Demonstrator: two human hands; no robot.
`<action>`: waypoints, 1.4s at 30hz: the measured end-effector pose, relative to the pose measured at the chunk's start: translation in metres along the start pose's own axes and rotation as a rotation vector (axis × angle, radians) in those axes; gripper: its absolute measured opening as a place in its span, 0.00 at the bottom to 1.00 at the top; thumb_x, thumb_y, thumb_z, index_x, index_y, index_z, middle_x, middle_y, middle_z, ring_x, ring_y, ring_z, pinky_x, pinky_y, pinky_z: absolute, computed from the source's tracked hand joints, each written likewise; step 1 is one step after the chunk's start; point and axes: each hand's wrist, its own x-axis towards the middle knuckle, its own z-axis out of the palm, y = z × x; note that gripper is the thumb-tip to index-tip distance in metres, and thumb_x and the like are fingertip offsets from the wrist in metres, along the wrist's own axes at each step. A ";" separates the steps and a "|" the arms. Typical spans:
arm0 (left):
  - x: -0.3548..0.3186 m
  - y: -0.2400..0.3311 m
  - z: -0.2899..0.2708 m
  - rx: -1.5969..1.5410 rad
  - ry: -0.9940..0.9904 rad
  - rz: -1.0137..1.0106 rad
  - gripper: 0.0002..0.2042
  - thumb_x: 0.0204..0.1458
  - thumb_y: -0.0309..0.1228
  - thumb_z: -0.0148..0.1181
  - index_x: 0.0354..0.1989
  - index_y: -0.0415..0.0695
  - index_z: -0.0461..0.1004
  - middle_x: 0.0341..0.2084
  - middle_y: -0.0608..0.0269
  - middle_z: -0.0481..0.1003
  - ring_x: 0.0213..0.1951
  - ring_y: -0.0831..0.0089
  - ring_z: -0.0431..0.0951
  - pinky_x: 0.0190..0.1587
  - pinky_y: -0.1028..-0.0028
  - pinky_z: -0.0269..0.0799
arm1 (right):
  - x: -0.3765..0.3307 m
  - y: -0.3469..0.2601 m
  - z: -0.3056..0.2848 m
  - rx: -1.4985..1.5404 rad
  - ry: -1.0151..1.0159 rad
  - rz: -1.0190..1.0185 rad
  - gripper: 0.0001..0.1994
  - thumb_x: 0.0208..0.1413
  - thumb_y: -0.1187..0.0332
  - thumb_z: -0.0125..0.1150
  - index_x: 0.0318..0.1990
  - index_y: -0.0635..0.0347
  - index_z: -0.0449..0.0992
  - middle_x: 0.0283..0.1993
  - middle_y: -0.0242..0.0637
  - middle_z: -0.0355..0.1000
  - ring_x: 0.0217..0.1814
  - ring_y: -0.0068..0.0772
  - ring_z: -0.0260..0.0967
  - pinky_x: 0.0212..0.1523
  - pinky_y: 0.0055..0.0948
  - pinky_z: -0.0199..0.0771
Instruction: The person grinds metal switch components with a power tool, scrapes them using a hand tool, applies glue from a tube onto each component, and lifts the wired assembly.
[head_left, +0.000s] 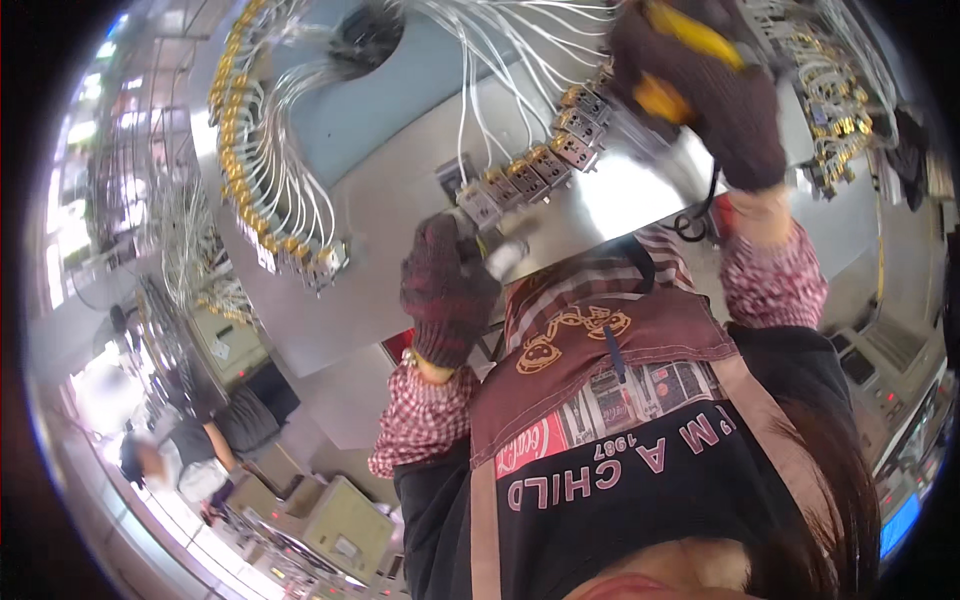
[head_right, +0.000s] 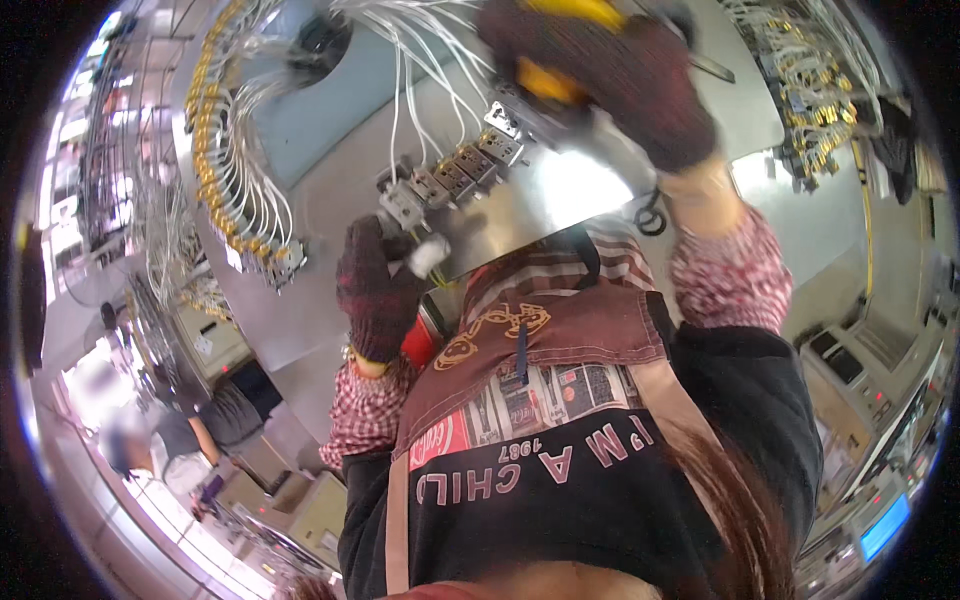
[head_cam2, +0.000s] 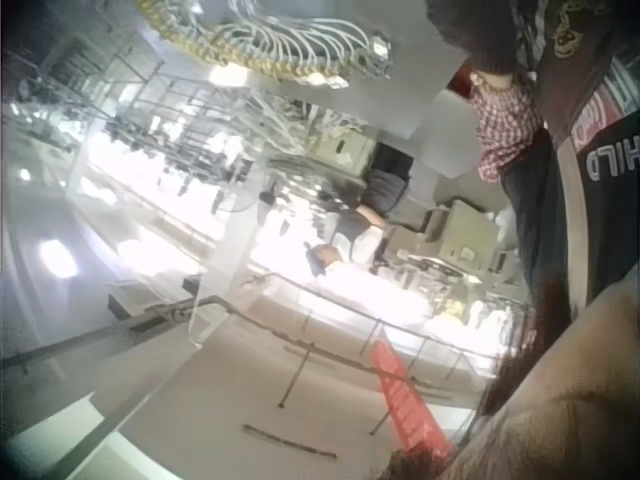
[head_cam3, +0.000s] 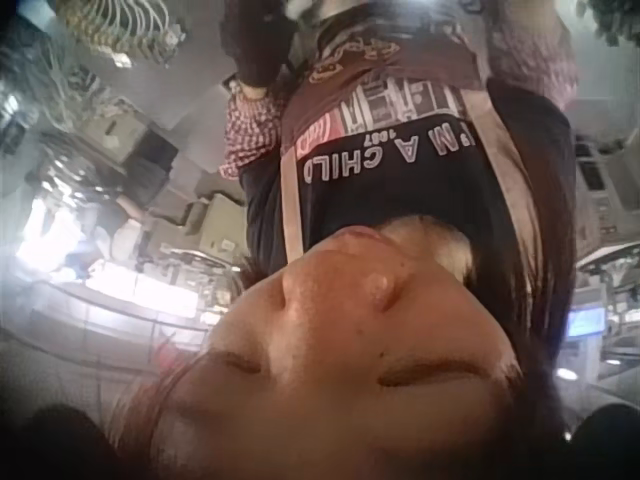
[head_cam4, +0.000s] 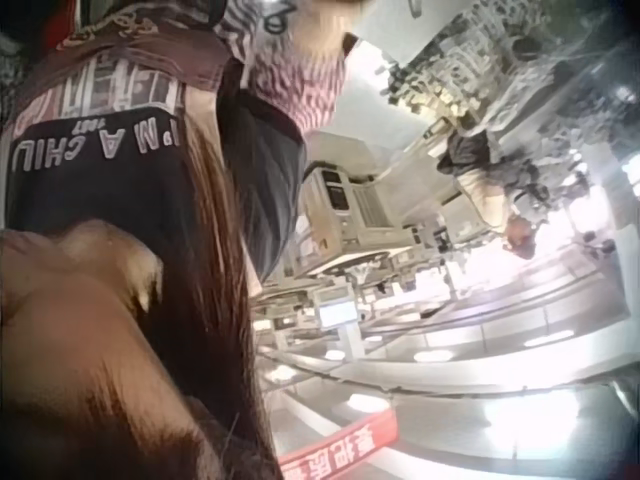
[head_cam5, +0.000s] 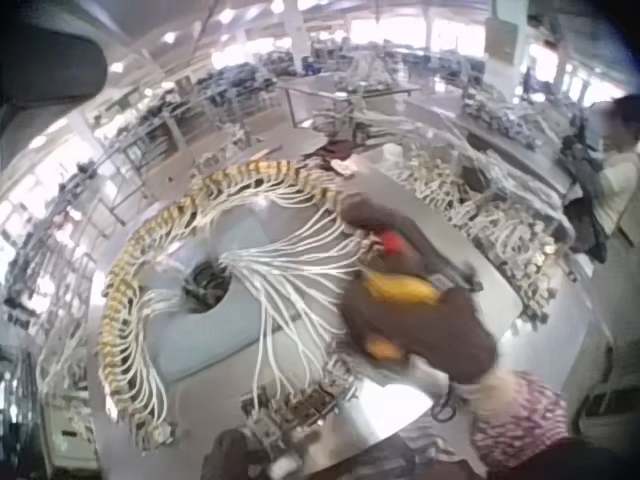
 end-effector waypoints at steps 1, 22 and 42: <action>-0.003 0.004 -0.008 -0.199 -0.124 -0.093 0.23 0.43 0.41 0.77 0.40 0.40 0.73 0.33 0.55 0.79 0.33 0.67 0.82 0.37 0.67 0.77 | -0.001 0.003 -0.027 0.032 -0.321 0.454 0.26 0.63 0.46 0.58 0.55 0.59 0.72 0.27 0.36 0.75 0.24 0.23 0.73 0.24 0.22 0.74; 0.272 0.113 0.118 0.755 -0.059 0.042 0.15 0.60 0.27 0.52 0.55 0.42 0.73 0.45 0.53 0.78 0.44 0.59 0.80 0.48 0.65 0.76 | -0.217 0.317 -0.092 -0.458 0.713 0.197 0.23 0.50 0.64 0.69 0.54 0.56 0.73 0.62 0.48 0.67 0.59 0.58 0.66 0.57 0.44 0.70; 0.268 0.006 0.106 1.039 0.139 0.134 0.10 0.58 0.27 0.53 0.47 0.49 0.73 0.39 0.61 0.78 0.42 0.62 0.79 0.43 0.66 0.76 | -0.176 0.492 -0.124 -0.408 0.409 0.839 0.30 0.54 0.53 0.65 0.63 0.53 0.69 0.59 0.50 0.72 0.63 0.50 0.69 0.61 0.41 0.69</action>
